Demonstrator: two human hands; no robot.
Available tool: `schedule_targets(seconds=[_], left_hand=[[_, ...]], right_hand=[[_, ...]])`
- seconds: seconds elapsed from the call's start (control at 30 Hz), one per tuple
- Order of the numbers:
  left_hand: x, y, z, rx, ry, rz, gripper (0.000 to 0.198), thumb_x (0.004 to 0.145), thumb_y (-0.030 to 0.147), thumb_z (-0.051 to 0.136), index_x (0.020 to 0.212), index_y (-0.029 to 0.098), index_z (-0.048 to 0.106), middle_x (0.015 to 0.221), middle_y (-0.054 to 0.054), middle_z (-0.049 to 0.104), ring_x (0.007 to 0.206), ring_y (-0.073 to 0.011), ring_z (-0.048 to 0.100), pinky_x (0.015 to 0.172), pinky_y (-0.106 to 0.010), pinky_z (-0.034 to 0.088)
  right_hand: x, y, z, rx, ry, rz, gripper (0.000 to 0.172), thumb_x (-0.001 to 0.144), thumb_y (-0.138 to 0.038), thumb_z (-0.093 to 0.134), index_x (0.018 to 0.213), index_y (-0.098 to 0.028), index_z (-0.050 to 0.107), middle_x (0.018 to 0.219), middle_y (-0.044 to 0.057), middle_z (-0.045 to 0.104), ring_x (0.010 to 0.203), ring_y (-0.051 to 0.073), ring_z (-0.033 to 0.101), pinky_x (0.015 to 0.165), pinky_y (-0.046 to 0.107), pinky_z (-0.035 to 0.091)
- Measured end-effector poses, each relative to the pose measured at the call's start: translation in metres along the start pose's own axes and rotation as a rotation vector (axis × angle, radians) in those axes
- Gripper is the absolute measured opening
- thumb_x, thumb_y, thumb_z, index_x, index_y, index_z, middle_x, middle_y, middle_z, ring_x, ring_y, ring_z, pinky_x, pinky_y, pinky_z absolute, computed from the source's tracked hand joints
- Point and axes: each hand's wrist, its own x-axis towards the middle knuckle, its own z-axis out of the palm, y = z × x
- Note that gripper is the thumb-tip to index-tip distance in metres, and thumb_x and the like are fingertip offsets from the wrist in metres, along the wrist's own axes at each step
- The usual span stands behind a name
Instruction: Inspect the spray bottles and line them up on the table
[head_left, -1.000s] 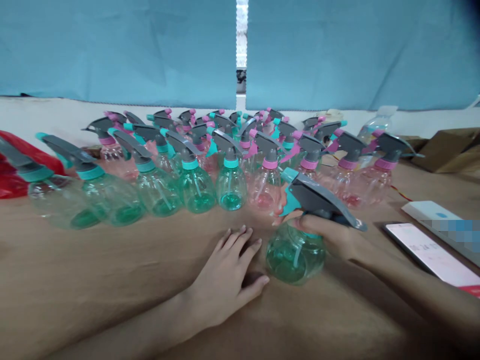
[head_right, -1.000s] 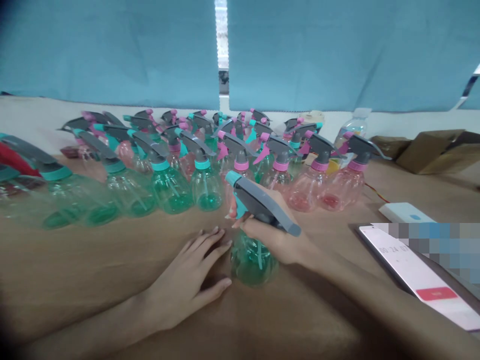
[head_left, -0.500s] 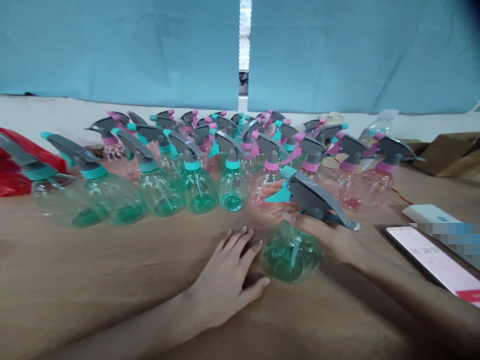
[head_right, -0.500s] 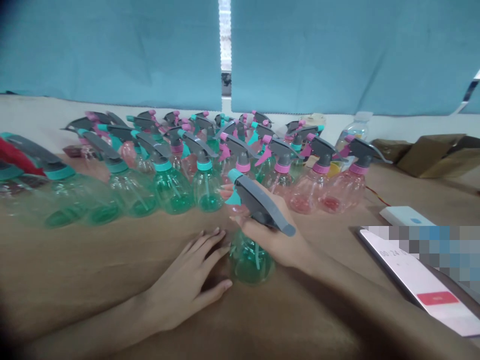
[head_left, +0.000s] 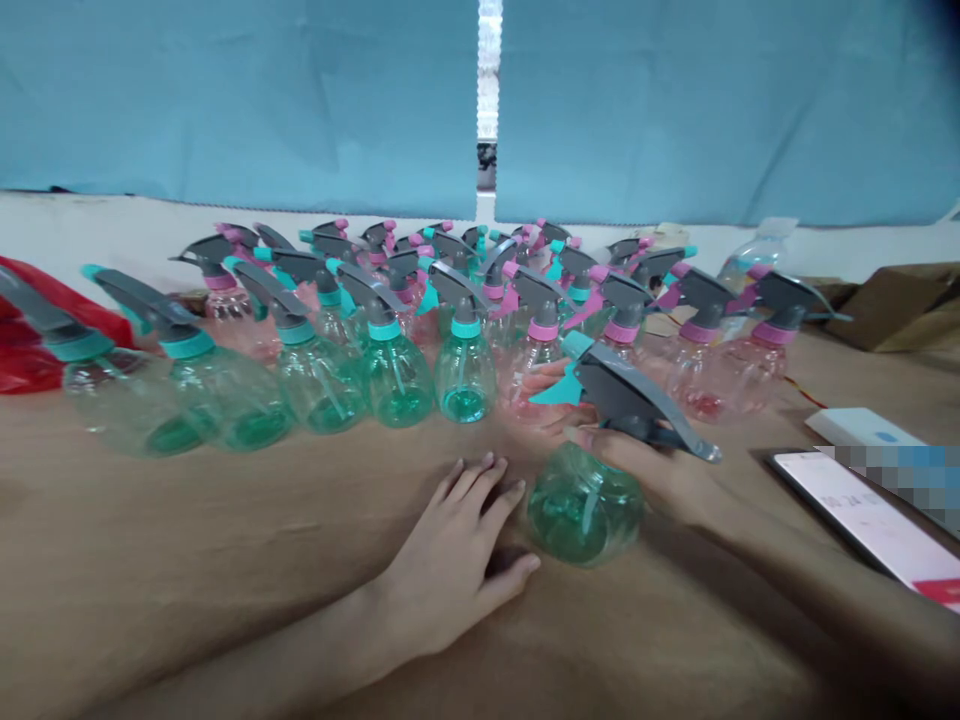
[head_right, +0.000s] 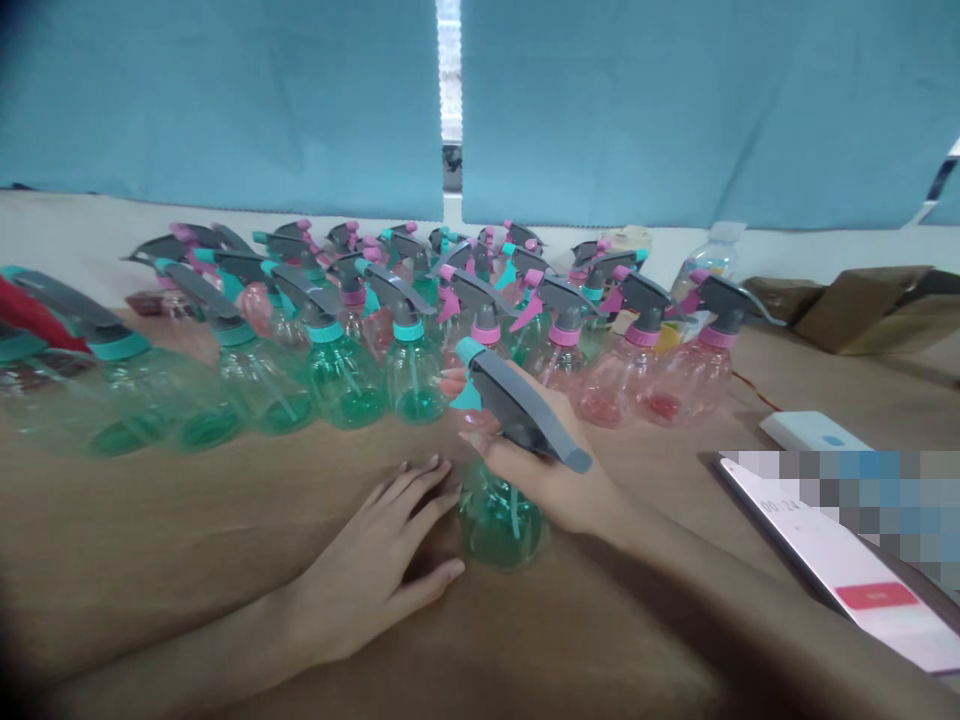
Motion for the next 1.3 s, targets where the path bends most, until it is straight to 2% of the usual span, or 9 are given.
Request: schedule_targets(seconds=[0.17,0.23,0.4,0.57,0.73,0.83,1.03,1.23,1.3], left_hand=[[0.001,0.0,0.001,-0.008,-0.017,-0.014,0.056,0.089,0.049,0.051,0.131,0.013,0.045,0.143,-0.016,0.038,0.133,-0.0303,0.029,0.107,-0.051,0.025],[0.0,0.0,0.002,-0.013,-0.01,-0.01,0.056,0.089,0.049,0.051,0.131,0.013,0.046,0.142,-0.016,0.038,0.133,-0.0302,0.029,0.108,-0.051,0.025],[-0.001,-0.001,0.003,-0.017,0.016,-0.004,0.054,0.088,0.048,0.052,0.13,0.014,0.047,0.141,-0.015,0.04,0.133,-0.0304,0.03,0.108,-0.051,0.025],[0.001,-0.001,0.002,-0.006,0.015,0.0,0.055,0.089,0.049,0.05,0.131,0.013,0.046,0.142,-0.015,0.039,0.133,-0.0305,0.03,0.107,-0.051,0.026],[0.001,0.0,0.002,0.004,0.005,-0.006,0.056,0.089,0.05,0.051,0.13,0.012,0.047,0.142,-0.016,0.039,0.133,-0.031,0.031,0.107,-0.051,0.025],[0.0,0.0,0.004,0.006,0.008,-0.006,0.056,0.089,0.051,0.05,0.13,0.013,0.048,0.142,-0.016,0.039,0.133,-0.031,0.03,0.107,-0.051,0.024],[-0.001,-0.001,0.003,-0.007,0.018,-0.008,0.056,0.088,0.049,0.051,0.13,0.013,0.047,0.142,-0.016,0.039,0.133,-0.0306,0.031,0.107,-0.05,0.025],[0.0,-0.001,0.003,-0.018,0.013,-0.009,0.056,0.088,0.049,0.052,0.13,0.012,0.047,0.142,-0.016,0.039,0.133,-0.0312,0.03,0.108,-0.051,0.024],[0.0,-0.001,0.003,-0.022,0.027,-0.005,0.055,0.088,0.049,0.052,0.13,0.013,0.048,0.141,-0.015,0.04,0.133,-0.0312,0.031,0.107,-0.051,0.025]], right_hand=[[0.003,-0.007,0.0,0.106,-0.029,-0.006,0.027,0.078,-0.025,0.06,0.105,-0.029,0.061,0.093,0.001,0.068,0.092,0.021,0.063,0.079,0.031,0.051],[0.004,-0.011,0.001,0.103,-0.032,0.002,0.031,0.076,-0.023,0.06,0.107,-0.029,0.06,0.098,0.001,0.068,0.092,0.021,0.064,0.08,0.032,0.051],[0.001,-0.006,0.001,0.05,0.023,0.031,0.025,0.075,-0.029,0.06,0.1,-0.026,0.064,0.08,0.001,0.068,0.072,0.02,0.065,0.065,0.031,0.052],[0.001,-0.003,0.0,0.089,-0.01,0.016,0.036,0.075,-0.027,0.06,0.111,-0.027,0.058,0.087,0.001,0.068,0.081,0.021,0.065,0.067,0.031,0.052],[0.003,-0.02,0.001,0.046,0.016,0.002,0.01,0.071,-0.022,0.058,0.081,-0.027,0.059,0.064,-0.003,0.059,0.06,0.016,0.06,0.058,0.028,0.05],[0.003,-0.022,0.002,0.037,0.026,0.003,0.008,0.071,-0.023,0.058,0.078,-0.026,0.057,0.059,-0.004,0.055,0.053,0.014,0.056,0.055,0.027,0.049],[-0.001,-0.008,0.001,0.131,0.073,0.108,0.032,0.068,-0.024,0.063,0.099,-0.025,0.055,0.074,-0.001,0.067,0.075,0.021,0.067,0.068,0.032,0.053],[0.0,-0.004,0.001,0.159,-0.015,0.105,0.038,0.074,-0.031,0.061,0.11,-0.026,0.052,0.103,0.005,0.067,0.093,0.022,0.065,0.073,0.032,0.053],[0.001,-0.006,0.001,0.127,0.001,0.112,0.038,0.073,-0.031,0.061,0.11,-0.026,0.054,0.099,0.005,0.067,0.089,0.022,0.065,0.07,0.031,0.052]])
